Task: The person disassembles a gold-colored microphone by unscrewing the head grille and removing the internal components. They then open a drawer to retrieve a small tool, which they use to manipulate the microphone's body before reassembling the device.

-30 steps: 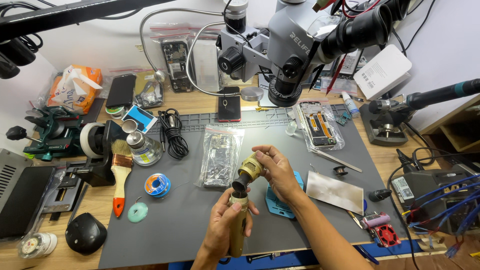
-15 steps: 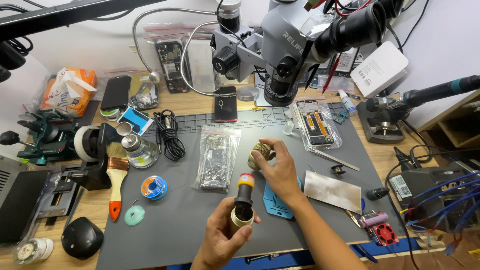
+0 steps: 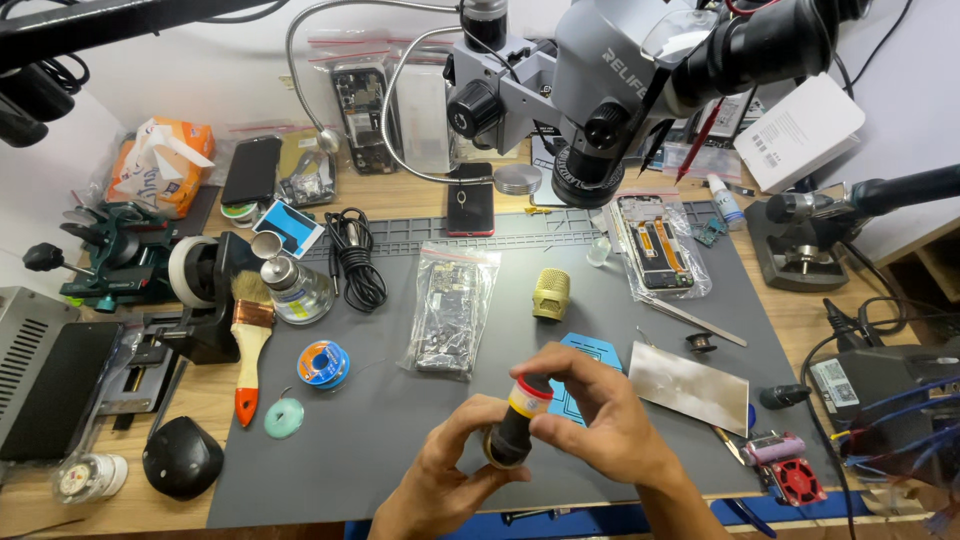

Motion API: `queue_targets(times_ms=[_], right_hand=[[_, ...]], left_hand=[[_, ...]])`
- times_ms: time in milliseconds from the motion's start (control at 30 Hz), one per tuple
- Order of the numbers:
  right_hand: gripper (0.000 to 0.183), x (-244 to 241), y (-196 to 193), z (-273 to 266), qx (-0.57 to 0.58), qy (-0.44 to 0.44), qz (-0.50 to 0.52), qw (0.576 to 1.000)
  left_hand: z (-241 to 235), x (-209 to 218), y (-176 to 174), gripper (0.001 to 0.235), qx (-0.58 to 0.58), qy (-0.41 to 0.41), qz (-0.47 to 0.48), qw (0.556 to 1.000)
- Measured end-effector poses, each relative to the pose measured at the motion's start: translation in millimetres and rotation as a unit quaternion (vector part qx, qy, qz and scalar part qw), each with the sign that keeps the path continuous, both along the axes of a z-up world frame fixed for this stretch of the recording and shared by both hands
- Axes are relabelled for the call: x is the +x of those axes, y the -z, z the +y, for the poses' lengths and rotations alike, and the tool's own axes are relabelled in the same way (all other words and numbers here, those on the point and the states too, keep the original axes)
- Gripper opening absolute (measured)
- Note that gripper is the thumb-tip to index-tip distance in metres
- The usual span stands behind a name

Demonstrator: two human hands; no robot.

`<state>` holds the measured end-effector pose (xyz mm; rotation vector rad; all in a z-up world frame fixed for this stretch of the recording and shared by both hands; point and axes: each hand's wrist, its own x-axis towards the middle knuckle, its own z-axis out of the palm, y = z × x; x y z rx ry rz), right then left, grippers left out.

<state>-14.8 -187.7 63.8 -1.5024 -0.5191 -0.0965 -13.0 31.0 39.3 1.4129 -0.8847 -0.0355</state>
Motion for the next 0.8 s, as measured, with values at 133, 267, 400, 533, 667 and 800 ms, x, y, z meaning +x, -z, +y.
queue_targets(times_ms=[133,267,400,533,667,800], right_hand=[[0.037,-15.0,1.4,-0.1,0.035,-0.010,-0.012,0.999],[0.040,-20.9,5.7,1.7,0.075,0.003,0.000,0.997],[0.038,-27.1,8.4,3.3,0.097,0.015,-0.001,0.995],[0.035,-30.2,13.3,6.0,0.125,0.006,-0.012,0.992],[0.035,-33.4,24.8,5.5,0.152,0.012,-0.010,0.988],[0.035,-39.5,22.9,5.7,0.137,0.025,-0.033,0.990]], left_hand=[[-0.1,-1.1,3.0,0.057,-0.018,-0.005,-0.002,1.000],[-1.0,-3.5,3.4,0.058,0.000,-0.056,-0.019,0.998],[-2.4,-6.9,-2.4,0.053,-0.003,-0.090,-0.033,0.995],[-1.2,-8.8,0.0,0.051,-0.002,-0.115,-0.059,0.992],[-0.5,-9.8,6.3,0.054,0.008,-0.149,-0.108,0.983],[-0.4,-10.5,6.2,0.052,0.028,-0.160,-0.120,0.979]])
